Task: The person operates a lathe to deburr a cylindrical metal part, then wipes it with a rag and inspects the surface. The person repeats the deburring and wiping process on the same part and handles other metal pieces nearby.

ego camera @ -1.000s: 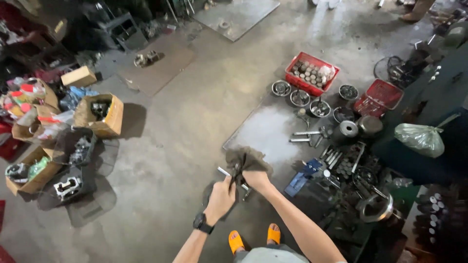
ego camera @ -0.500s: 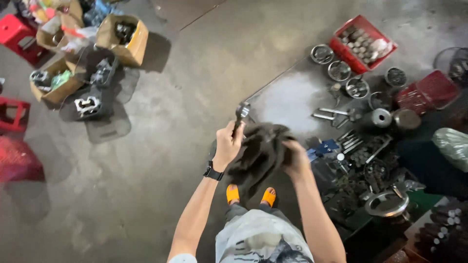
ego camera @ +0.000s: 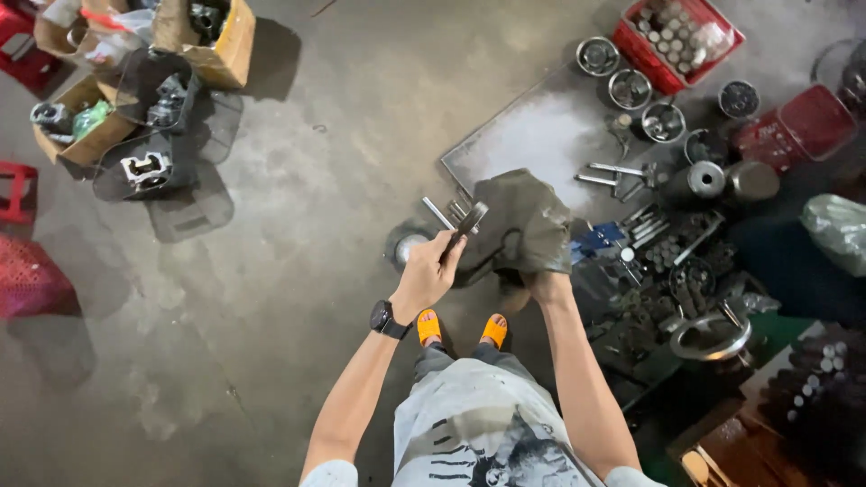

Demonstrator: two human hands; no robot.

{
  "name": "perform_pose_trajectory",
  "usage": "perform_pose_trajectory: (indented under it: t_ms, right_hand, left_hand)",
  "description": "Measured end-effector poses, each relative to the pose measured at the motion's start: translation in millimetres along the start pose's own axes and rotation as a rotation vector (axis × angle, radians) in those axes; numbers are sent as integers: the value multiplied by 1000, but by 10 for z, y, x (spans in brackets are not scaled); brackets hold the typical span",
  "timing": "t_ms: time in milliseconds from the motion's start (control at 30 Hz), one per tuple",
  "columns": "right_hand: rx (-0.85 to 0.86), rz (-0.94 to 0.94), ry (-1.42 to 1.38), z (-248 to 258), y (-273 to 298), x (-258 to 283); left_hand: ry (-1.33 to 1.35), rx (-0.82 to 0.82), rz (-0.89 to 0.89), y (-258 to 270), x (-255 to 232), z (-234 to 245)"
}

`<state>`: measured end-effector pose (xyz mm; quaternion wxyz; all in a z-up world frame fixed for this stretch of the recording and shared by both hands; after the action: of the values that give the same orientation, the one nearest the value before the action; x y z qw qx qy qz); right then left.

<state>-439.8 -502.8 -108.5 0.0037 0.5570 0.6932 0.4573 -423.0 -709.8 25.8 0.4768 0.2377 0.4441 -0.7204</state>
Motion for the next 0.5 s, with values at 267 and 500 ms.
perform_pose_trajectory:
  t_ms: [267, 500]
  right_hand:
    - [-21, 23, 168, -59, 54, -91]
    - [-34, 68, 274, -16, 42, -69]
  left_hand:
    - [-170, 237, -78, 23, -418, -205]
    - [-227, 250, -334, 101, -378, -493]
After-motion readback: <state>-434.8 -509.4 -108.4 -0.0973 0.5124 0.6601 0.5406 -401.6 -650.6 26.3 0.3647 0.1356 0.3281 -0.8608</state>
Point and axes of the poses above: each hand's wrist, its own y-axis away from the middle knuckle, its own z-axis out of the back of the hand, x = y × z, the point moved 7 cm from there along -y, towards the middle knuckle, and after that the axes turned 3 degrees about -y, right-handed, at the moved point
